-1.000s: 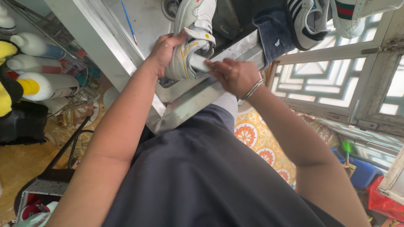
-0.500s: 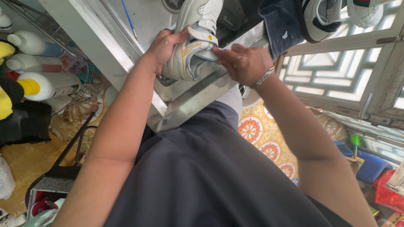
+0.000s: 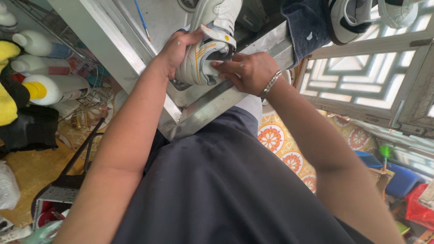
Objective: The person cleans a white sneaker and its insoles at a sink. They scrub the shoe interior and exterior with a brush, rinse it under running water, and then remove and scrub the insoles separately before rinsing them as well.
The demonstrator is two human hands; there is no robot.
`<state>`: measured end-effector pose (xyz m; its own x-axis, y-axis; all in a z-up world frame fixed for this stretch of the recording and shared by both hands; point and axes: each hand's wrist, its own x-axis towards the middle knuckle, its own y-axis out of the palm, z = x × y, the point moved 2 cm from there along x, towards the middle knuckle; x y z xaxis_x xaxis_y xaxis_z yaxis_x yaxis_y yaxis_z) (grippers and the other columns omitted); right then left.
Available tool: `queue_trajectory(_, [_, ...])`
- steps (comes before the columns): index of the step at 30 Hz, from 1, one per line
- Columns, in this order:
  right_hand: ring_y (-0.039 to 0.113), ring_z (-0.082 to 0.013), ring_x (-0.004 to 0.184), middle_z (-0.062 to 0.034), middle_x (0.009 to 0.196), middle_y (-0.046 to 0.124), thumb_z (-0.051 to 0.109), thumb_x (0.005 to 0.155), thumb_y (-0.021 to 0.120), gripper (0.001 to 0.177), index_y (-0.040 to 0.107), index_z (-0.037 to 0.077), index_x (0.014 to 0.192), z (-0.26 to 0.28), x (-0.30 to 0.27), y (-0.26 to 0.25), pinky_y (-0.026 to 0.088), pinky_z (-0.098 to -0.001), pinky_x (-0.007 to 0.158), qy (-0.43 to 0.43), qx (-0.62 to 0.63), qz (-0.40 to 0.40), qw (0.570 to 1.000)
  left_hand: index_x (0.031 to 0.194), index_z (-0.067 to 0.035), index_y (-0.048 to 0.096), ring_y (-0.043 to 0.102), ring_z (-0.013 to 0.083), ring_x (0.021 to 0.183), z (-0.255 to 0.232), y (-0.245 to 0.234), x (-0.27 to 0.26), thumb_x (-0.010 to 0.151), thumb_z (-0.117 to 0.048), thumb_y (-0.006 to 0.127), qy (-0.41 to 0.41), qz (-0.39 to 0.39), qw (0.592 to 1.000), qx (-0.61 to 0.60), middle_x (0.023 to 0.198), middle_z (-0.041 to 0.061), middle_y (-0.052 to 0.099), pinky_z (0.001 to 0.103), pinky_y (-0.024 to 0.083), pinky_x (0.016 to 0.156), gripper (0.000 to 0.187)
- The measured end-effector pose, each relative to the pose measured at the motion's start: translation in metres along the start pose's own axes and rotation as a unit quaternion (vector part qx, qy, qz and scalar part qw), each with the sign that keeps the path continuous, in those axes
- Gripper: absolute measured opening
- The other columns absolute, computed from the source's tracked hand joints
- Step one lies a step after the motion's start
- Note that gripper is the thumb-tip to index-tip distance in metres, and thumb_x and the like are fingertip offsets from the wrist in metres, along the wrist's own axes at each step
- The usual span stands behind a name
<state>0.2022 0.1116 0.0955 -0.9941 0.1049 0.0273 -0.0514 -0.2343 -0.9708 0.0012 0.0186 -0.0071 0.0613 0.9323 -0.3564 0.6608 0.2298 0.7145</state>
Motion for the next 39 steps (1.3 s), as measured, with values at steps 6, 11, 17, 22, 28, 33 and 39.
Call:
queue_trajectory(6, [0.069,-0.0248,0.068,0.0001,0.087,0.072,0.037,0.097,0.076,0.03,0.075,0.035,0.126,-0.033,-0.007,-0.026,0.051,-0.0383,0.055,0.019,0.008,0.043,0.999,0.123,0.008,0.068,0.077,0.023,0.087,0.002,-0.003,0.002,0.099,-0.039,0.063,-0.01,-0.026,0.999,0.026,0.107,0.017,0.076,0.036,0.065,0.073,0.053])
queue_trajectory(11, [0.067,-0.0252,0.063,-0.0001,0.082,0.072,0.035,0.095,0.078,0.029,0.078,0.035,0.125,-0.004,0.001,0.002,0.053,-0.0389,0.055,0.009,0.011,0.046,0.999,0.124,0.009,0.067,0.077,0.0231,0.09,0.002,-0.003,-0.001,0.098,-0.036,0.065,0.008,-0.012,0.999,0.03,0.109,0.017,0.076,0.037,0.065,0.075,0.052])
queue_trajectory(17, [0.068,-0.0247,0.066,-0.0003,0.081,0.068,0.035,0.098,0.077,0.029,0.075,0.033,0.127,-0.03,-0.009,-0.027,0.052,-0.0402,0.056,0.021,-0.001,0.032,0.999,0.122,0.008,0.068,0.077,0.0224,0.088,-0.002,0.001,-0.006,0.099,-0.038,0.063,0.011,-0.051,0.995,0.083,0.108,0.017,0.076,0.035,0.064,0.074,0.051])
queue_trajectory(22, [0.065,-0.0273,0.058,-0.0012,0.079,0.069,0.035,0.096,0.075,0.03,0.075,0.032,0.125,0.016,-0.006,-0.001,0.05,-0.0408,0.049,0.021,0.011,0.002,1.0,0.122,0.008,0.067,0.077,0.0228,0.09,0.001,-0.003,-0.003,0.095,-0.036,0.066,0.005,-0.029,0.998,0.056,0.108,0.017,0.076,0.036,0.064,0.075,0.052])
queue_trajectory(28, [0.065,-0.0272,0.049,-0.0063,0.071,0.067,0.035,0.093,0.072,0.031,0.076,0.029,0.123,0.01,0.006,0.001,0.048,-0.0416,0.039,0.139,-0.125,0.008,0.982,0.12,0.009,0.066,0.076,0.0206,0.088,0.001,-0.005,0.004,0.097,-0.038,0.066,0.018,-0.09,0.991,0.099,0.106,0.015,0.076,0.033,0.061,0.076,0.053])
queue_trajectory(33, [0.067,-0.0299,0.061,-0.0058,0.076,0.068,0.03,0.1,0.068,0.025,0.073,0.026,0.124,0.049,-0.008,0.003,0.052,-0.0441,0.052,0.166,0.038,-0.042,0.985,0.12,0.006,0.068,0.077,0.0185,0.086,0.0,-0.005,0.0,0.096,-0.039,0.063,0.016,-0.107,0.988,0.114,0.103,0.012,0.077,0.032,0.061,0.075,0.051])
queue_trajectory(39, [0.069,-0.0283,0.063,-0.0061,0.077,0.07,0.031,0.1,0.07,0.014,0.075,0.025,0.112,0.021,0.003,-0.003,0.052,-0.0436,0.052,0.19,-0.022,-0.013,0.981,0.122,0.005,0.069,0.073,0.016,0.091,-0.003,0.001,-0.004,0.101,-0.04,0.062,0.06,-0.024,0.992,0.112,0.107,0.011,0.075,0.032,0.058,0.08,0.05])
